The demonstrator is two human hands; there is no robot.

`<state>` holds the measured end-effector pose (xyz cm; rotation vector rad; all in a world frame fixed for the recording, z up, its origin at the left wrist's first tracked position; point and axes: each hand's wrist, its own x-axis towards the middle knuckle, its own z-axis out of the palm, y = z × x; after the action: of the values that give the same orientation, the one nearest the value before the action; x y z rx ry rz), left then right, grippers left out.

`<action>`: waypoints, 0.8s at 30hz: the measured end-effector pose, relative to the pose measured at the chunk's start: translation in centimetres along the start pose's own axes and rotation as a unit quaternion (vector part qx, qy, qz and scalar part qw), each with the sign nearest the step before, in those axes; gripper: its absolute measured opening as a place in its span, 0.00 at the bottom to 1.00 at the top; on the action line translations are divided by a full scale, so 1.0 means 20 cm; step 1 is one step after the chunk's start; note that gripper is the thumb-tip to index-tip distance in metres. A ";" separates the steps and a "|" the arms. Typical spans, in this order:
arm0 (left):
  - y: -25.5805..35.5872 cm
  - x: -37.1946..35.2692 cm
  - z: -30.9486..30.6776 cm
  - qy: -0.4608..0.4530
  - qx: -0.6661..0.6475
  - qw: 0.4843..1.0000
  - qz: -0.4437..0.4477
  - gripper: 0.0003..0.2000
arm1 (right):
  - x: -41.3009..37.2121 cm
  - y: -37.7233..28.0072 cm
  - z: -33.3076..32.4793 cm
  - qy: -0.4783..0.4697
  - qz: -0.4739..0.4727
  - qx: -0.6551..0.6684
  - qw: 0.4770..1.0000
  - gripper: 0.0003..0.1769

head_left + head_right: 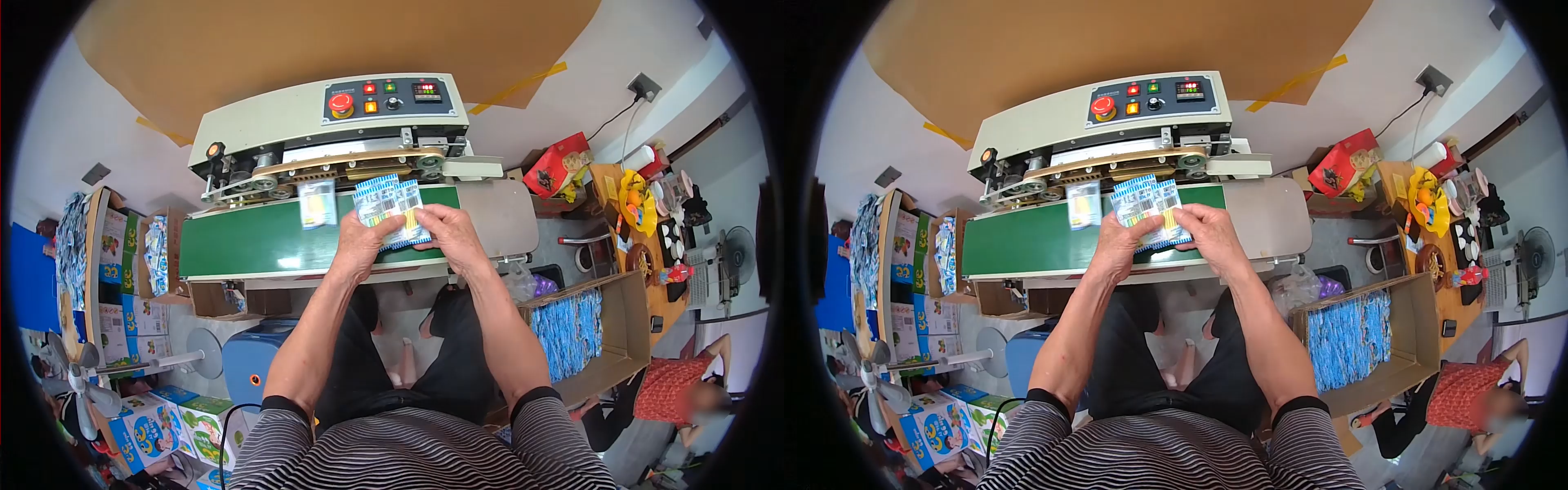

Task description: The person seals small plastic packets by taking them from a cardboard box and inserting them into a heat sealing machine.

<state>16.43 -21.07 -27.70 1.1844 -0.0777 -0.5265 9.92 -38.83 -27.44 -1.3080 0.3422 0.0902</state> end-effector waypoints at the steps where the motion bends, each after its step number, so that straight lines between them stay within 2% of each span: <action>1: 0.00 0.00 0.00 0.000 0.000 1.000 0.001 0.17 | 0.00 0.02 -0.02 0.013 -0.013 -0.005 1.000 0.19; 3: -0.02 0.01 0.00 0.015 0.002 1.000 0.011 0.19 | -0.01 0.03 -0.04 0.024 -0.027 -0.012 0.999 0.18; 6: -0.03 0.02 -0.02 0.022 0.006 1.000 0.005 0.20 | -0.02 0.03 -0.10 0.104 -0.072 0.036 0.991 0.18; 7: -0.03 0.02 -0.04 0.022 0.010 1.000 -0.006 0.19 | -0.02 0.03 -0.12 0.104 -0.073 0.037 0.991 0.18; 10: 0.00 0.01 -0.04 0.014 0.012 1.000 -0.024 0.19 | 0.00 0.02 -0.21 0.184 -0.093 0.057 0.977 0.17; 14: 0.02 0.00 -0.03 -0.007 0.006 0.999 -0.032 0.18 | 0.04 -0.01 -0.24 0.219 -0.083 0.045 0.971 0.17; 24: 0.01 0.00 -0.04 0.014 -0.006 1.000 -0.022 0.16 | 0.20 -0.01 -0.09 0.165 -0.041 0.016 0.985 0.18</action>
<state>16.82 -20.33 -27.91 1.1831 -0.0232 -0.5485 13.45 -41.17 -28.76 -1.3042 0.5674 -0.2030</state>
